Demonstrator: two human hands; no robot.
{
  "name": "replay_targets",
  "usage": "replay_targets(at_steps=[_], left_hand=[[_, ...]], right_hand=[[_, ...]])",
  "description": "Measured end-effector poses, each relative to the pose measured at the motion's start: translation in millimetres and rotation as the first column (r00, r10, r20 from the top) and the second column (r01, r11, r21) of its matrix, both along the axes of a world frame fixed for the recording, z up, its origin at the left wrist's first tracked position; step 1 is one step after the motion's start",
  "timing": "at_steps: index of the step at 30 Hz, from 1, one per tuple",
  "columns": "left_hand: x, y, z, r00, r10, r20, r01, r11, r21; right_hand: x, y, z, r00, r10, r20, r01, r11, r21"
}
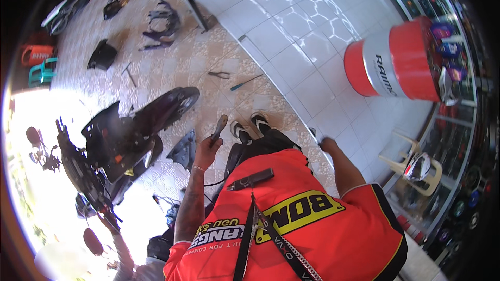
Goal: The person works on a motorcycle's handlebar area, using a screwdriver to adjust components near the left handlebar grip and mirror. Another person assists by holding the handlebar steady. The person switches between tools and continues tightening or adjusting parts on the motorcycle.
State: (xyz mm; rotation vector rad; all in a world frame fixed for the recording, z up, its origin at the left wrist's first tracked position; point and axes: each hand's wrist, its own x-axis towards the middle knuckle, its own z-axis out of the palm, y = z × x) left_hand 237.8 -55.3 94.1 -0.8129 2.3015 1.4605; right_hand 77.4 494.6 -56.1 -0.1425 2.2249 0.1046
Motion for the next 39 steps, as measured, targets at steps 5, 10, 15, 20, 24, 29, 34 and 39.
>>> replay_targets(at_steps=[5,10,15,20,24,29,34,39], left_hand=[[43.6,-21.6,-25.2,0.996,0.077,0.053,-0.081,0.994,0.076],[65.5,-28.0,-35.6,0.982,0.158,0.102,-0.164,0.985,0.053],[71.4,-15.9,-46.6,0.941,0.216,0.261,-0.238,0.97,0.052],[70.3,16.8,-55.3,0.886,0.321,0.336,-0.337,0.941,-0.009],[57.0,62.8,-77.0,0.739,0.489,0.464,-0.58,0.811,0.069],[35.8,106.7,-118.9,0.585,0.459,0.668,-0.697,0.706,0.125],[13.9,123.2,-146.8,0.48,0.391,0.785,-0.745,0.655,0.129],[-0.7,125.4,-176.9,0.338,0.295,0.893,-0.806,0.582,0.113]], right_hand=[[49.8,68.5,-9.1,0.877,-0.296,0.379,0.198,0.94,0.277],[-16.7,-56.1,-13.1,0.995,0.021,0.094,0.001,0.973,-0.23],[-142.8,-235.6,-24.1,0.999,0.019,-0.037,-0.033,0.911,-0.412],[-240.2,-371.8,-95.0,0.98,0.201,-0.01,-0.179,0.847,-0.501],[-280.6,-425.6,-217.1,0.865,0.499,0.056,-0.428,0.79,-0.439],[-298.3,-436.5,-378.4,0.654,0.753,0.071,-0.713,0.646,-0.272],[-279.7,-450.6,-482.1,0.546,0.8,0.249,-0.796,0.588,-0.143],[-244.5,-461.7,-559.2,0.548,0.826,0.132,-0.808,0.564,-0.171]])
